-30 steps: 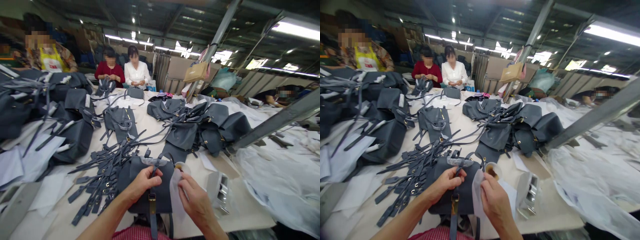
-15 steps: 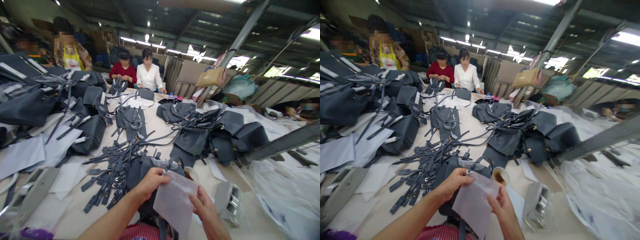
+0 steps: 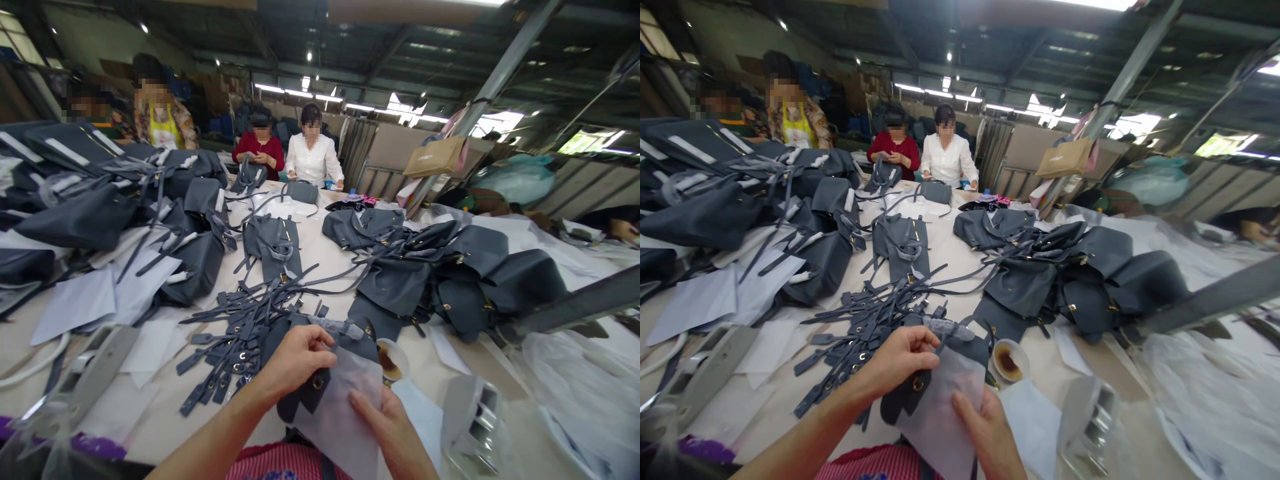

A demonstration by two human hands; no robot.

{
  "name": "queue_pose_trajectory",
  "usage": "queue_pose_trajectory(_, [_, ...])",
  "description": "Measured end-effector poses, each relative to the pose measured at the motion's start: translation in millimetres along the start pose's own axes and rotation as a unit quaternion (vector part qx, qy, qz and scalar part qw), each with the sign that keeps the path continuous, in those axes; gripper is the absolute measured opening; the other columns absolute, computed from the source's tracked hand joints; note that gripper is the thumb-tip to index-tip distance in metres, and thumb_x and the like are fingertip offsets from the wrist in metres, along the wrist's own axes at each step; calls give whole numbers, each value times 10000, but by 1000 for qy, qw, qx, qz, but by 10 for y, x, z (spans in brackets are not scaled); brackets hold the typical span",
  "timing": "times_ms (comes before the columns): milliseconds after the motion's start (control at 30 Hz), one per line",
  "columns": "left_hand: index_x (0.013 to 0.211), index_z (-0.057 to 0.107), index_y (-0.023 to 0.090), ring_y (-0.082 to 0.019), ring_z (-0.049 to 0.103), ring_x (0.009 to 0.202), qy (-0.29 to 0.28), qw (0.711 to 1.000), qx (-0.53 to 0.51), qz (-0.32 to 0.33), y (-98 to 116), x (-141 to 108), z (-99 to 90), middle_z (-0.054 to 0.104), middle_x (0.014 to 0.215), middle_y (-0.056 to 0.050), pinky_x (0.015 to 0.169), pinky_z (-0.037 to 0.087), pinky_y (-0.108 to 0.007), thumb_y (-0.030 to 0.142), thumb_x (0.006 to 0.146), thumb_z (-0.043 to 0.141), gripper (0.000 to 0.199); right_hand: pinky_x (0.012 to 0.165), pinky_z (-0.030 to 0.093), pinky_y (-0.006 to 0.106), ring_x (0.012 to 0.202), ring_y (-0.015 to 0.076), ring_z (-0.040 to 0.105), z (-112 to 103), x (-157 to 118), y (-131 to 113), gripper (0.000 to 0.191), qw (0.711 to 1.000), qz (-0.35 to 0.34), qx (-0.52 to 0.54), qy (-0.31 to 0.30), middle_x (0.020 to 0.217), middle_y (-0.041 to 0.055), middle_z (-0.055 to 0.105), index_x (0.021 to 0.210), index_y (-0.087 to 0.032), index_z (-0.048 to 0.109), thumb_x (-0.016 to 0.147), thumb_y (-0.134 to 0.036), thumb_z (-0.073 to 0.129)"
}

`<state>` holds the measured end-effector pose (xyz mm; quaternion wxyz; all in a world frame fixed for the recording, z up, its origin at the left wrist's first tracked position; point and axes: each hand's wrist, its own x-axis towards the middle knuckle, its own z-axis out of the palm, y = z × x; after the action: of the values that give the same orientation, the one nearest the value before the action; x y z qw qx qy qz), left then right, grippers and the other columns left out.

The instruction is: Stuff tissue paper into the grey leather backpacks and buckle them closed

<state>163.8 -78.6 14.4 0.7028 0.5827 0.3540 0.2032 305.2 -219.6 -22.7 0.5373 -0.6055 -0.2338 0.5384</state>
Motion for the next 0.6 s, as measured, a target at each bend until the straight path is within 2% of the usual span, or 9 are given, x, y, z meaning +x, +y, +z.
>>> queue_pose_trajectory(100, [795,598,150,-95,441,478,12,1000,-14,9,-82,-19,97,538,519,64,503,314,-227,159,582,653,221,695,539,358,762,257,703,183,27,15,420,997,17,66,-43,870,67,770,1020,-194,730,690,-451,767])
queue_pose_trajectory(267, [796,576,163,-96,440,471,29,999,0,18,-279,-35,135,544,515,64,500,314,-225,152,599,627,204,728,542,352,767,243,711,267,42,55,393,986,35,161,-38,864,71,773,1002,-183,738,681,-403,792])
queue_pose_trajectory(433, [811,593,159,-116,479,526,39,996,74,29,-303,-46,150,563,565,42,534,344,-234,159,641,609,170,752,543,351,773,243,713,287,77,73,476,990,10,137,-27,869,60,774,1032,-179,720,601,-329,857])
queue_pose_trajectory(500, [868,606,165,-124,496,567,66,988,133,52,-244,-73,146,578,636,31,560,361,-239,170,649,624,220,765,544,360,798,252,712,312,85,63,526,990,6,137,-20,888,63,773,1059,-180,709,575,-311,871])
queue_pose_trajectory(600, [977,593,183,-130,516,633,151,962,207,99,-134,-161,71,592,800,10,628,403,-254,224,661,661,326,795,546,392,879,285,706,342,64,6,595,985,10,168,-24,951,79,769,1132,-189,678,579,-308,865])
